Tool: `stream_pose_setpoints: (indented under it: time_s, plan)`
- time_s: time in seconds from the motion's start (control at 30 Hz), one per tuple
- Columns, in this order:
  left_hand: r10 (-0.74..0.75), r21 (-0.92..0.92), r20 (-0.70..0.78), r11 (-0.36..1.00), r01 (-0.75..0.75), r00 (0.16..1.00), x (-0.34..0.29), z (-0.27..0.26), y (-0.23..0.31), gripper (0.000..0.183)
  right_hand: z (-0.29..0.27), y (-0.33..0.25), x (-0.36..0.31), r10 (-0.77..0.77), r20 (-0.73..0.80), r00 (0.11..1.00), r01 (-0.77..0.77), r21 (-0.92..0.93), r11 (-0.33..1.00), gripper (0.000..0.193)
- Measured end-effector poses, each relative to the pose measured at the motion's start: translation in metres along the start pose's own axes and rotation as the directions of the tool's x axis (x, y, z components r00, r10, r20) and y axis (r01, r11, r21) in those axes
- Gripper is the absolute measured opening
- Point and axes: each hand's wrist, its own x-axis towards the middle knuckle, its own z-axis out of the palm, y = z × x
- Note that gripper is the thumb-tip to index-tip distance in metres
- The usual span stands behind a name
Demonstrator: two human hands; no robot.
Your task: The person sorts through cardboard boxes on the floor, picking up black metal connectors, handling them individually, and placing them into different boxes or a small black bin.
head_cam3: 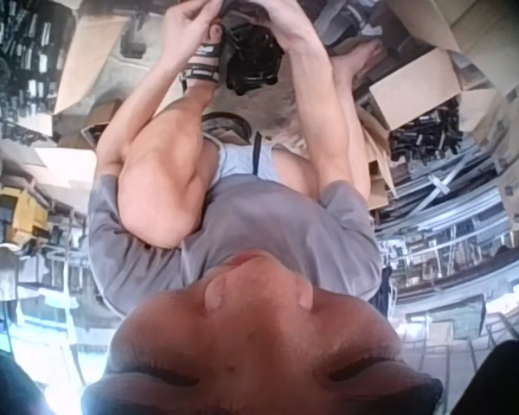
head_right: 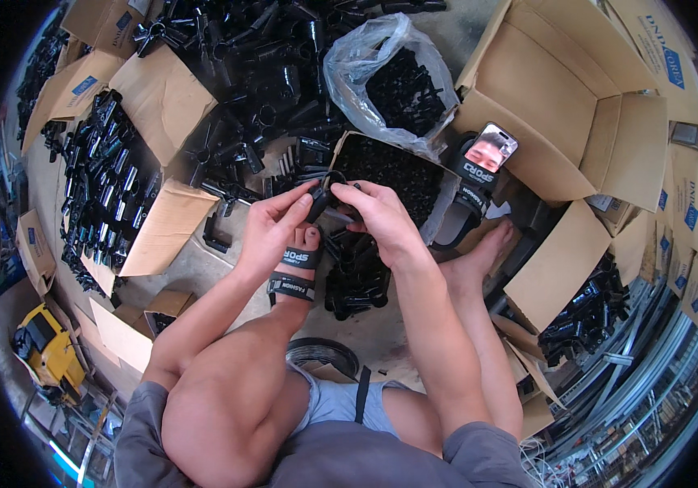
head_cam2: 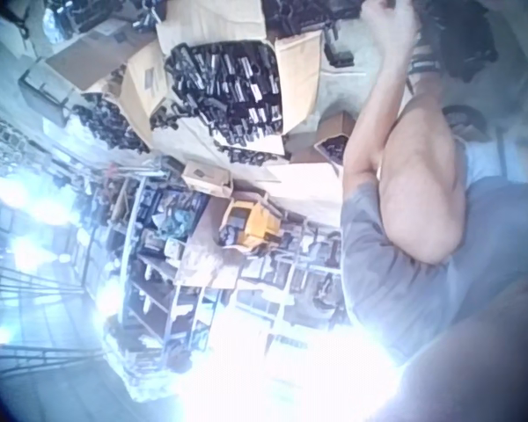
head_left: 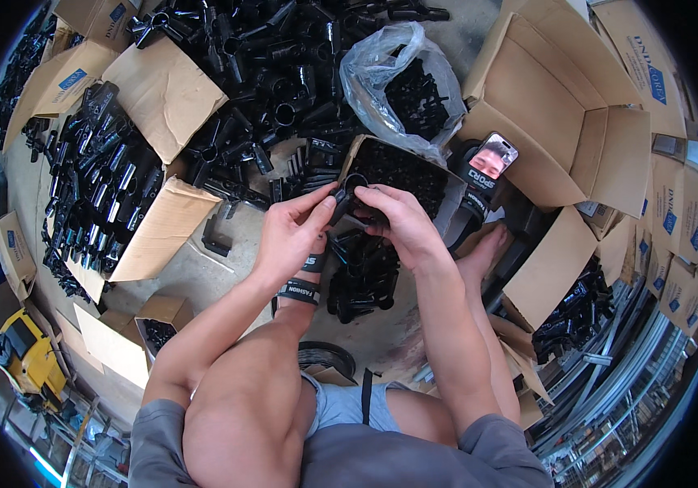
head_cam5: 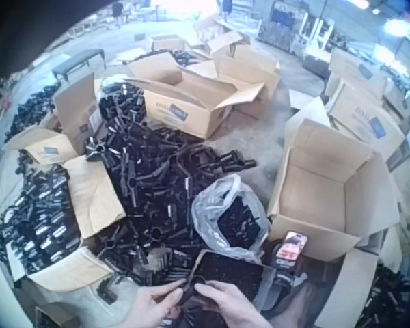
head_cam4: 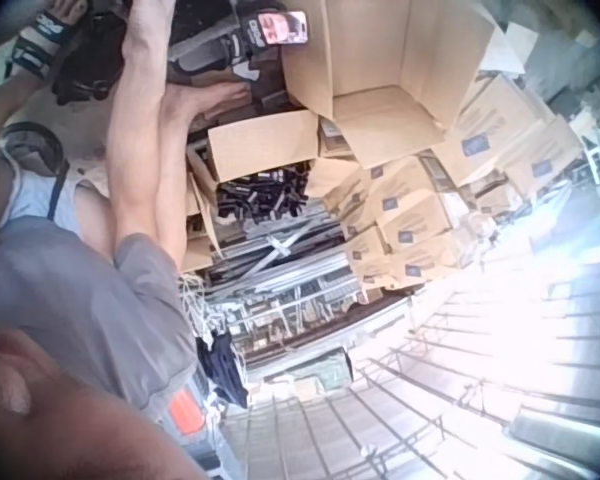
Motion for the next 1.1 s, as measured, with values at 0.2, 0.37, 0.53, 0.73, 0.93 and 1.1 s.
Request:
stream_pose_setpoints:
  time_s: [0.2,0.37,0.53,0.73,0.93,1.1]
  plan:
    - [0.207,0.264,0.004,0.944,-0.200,0.978,-0.008,0.001,0.010,0.034,-0.018,0.021,0.007,-0.034,0.243,0.969,0.004,0.126,0.992,0.027]
    - [0.270,0.353,0.031,0.898,-0.263,0.962,-0.014,0.000,0.017,0.034,-0.013,0.028,-0.002,-0.094,0.249,0.964,0.040,0.212,0.976,0.029]
    - [0.332,0.376,0.010,0.873,-0.312,0.943,-0.018,0.006,0.030,0.031,-0.013,0.042,-0.002,-0.218,0.236,0.947,0.147,0.284,0.947,0.030]
    - [0.488,0.503,0.076,0.734,-0.456,0.870,-0.023,0.004,0.046,0.032,-0.017,0.051,-0.003,-0.327,0.252,0.911,0.255,0.282,0.925,0.037]
    - [0.560,0.536,0.089,0.670,-0.514,0.824,-0.030,0.005,0.054,0.031,-0.001,0.057,-0.010,-0.494,0.134,0.859,0.466,0.193,0.863,0.048]
    - [0.578,0.550,0.107,0.644,-0.533,0.809,-0.032,0.004,0.058,0.030,0.006,0.064,-0.013,-0.537,0.061,0.842,0.520,0.175,0.836,0.045]
